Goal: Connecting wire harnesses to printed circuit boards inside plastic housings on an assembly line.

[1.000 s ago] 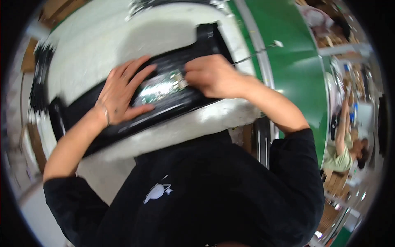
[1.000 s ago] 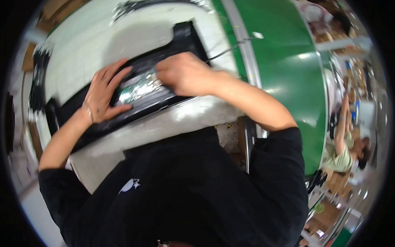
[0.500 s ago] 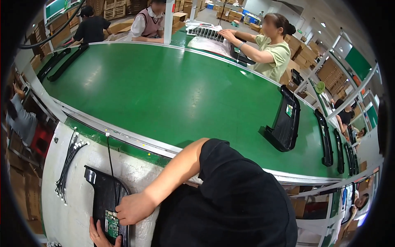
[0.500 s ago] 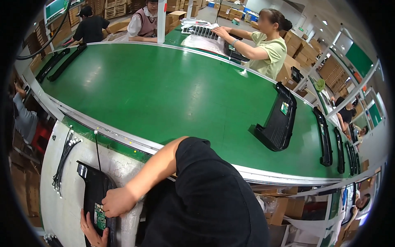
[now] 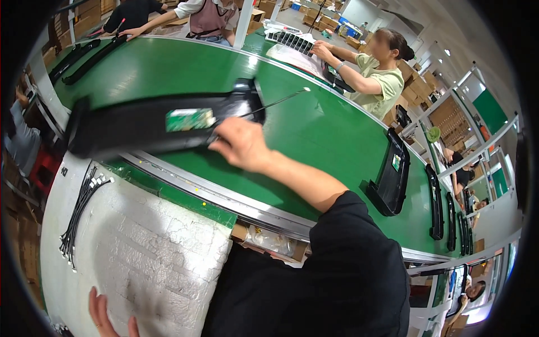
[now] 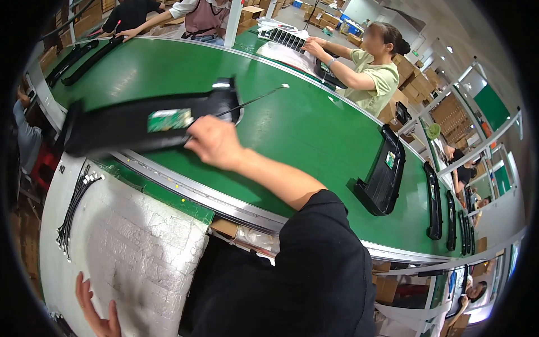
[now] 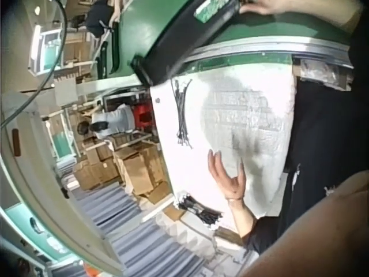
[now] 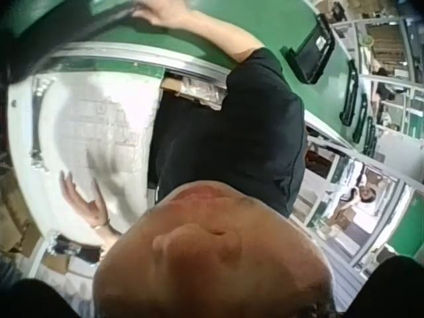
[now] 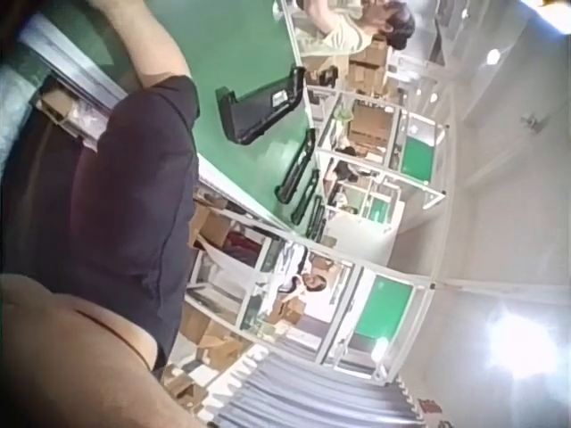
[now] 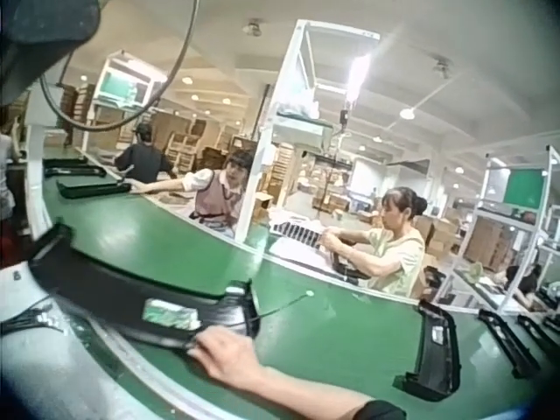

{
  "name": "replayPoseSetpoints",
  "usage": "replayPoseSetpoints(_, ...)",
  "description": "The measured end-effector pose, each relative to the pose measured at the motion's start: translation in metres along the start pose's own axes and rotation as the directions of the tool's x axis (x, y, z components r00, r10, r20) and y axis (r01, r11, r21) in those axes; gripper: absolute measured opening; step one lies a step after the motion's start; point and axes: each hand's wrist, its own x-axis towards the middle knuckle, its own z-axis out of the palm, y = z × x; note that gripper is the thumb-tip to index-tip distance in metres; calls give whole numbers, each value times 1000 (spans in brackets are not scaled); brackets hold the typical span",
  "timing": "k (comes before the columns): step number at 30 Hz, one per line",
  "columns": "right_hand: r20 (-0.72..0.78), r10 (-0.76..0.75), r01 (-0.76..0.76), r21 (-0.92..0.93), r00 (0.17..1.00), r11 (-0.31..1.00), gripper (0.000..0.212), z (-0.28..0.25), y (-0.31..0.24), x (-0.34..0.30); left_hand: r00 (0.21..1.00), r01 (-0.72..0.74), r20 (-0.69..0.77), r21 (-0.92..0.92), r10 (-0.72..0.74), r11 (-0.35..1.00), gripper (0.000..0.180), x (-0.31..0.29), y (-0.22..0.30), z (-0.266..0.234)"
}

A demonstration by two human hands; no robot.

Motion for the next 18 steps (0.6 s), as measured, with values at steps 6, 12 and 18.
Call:
replayPoseSetpoints(6,81,337,-287,-361,938,887,31,24,123,-29,999,-11,36,15,10,1000,46,27,-17,36)
replayPoseSetpoints(12,-100,220,-240,-307,970,921,48,85,77,41,990,123,-68,-3,-123,992,63,49,-85,69)
replayPoseSetpoints(18,149,-178,75,527,973,847,27,216,-113,79,957,173,-241,15,-164,985,46,86,-110,105)
